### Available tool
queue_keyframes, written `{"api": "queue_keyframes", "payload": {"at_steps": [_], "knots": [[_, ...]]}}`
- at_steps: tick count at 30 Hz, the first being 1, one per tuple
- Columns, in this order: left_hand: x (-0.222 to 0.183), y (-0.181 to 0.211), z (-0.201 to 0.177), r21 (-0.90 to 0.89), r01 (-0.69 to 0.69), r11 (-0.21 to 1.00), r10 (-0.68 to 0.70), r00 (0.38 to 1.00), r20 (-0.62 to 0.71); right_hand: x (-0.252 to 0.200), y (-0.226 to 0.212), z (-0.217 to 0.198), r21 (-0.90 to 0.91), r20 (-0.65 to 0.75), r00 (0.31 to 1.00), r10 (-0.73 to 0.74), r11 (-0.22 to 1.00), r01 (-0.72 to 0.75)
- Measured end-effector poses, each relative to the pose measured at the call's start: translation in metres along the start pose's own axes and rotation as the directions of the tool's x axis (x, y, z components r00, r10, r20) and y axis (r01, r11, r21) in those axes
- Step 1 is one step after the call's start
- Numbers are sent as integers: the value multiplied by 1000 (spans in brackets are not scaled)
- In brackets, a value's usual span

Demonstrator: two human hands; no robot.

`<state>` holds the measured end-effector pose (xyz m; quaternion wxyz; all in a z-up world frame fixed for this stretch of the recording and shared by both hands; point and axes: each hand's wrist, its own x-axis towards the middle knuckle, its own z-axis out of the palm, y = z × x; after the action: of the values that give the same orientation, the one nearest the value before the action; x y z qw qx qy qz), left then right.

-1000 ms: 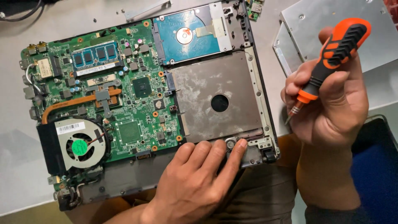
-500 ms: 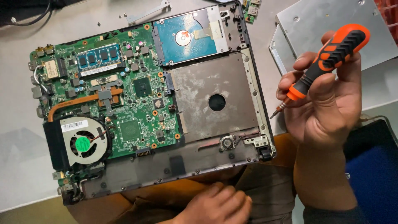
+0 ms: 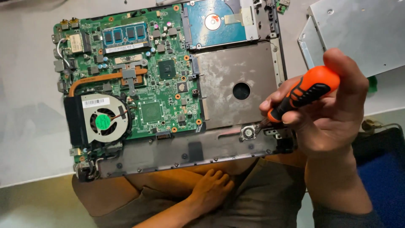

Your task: The person brushes the internal components of a laptop, removes the RAM and hard drive by hand, and then uses a screwdriver to detach the cooling fan and various screws from the motherboard.

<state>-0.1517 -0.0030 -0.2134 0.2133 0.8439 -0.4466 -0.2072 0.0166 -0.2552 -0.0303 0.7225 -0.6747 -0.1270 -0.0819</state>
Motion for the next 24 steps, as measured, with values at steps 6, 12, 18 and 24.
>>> {"api": "queue_keyframes", "payload": {"at_steps": [6, 12, 18, 24], "knots": [[-3, 13, -4, 89, 88, 992, -94, 993, 65, 0, 4, -2, 17, -10, 1000, 2, 1000, -2], [6, 42, -154, -180, -23, 983, 16, 999, -42, 0, 2, 1, 36, -25, 1000, -1, 999, 2], [25, 46, -275, -329, -207, 921, 33, 885, -464, 2, 12, -2, 38, 3, 999, -52, 998, 52], [64, 21, -292, -354, -40, 934, -227, 701, -676, 9, 15, -2, -25, 25, 995, -98, 995, 99]]}}
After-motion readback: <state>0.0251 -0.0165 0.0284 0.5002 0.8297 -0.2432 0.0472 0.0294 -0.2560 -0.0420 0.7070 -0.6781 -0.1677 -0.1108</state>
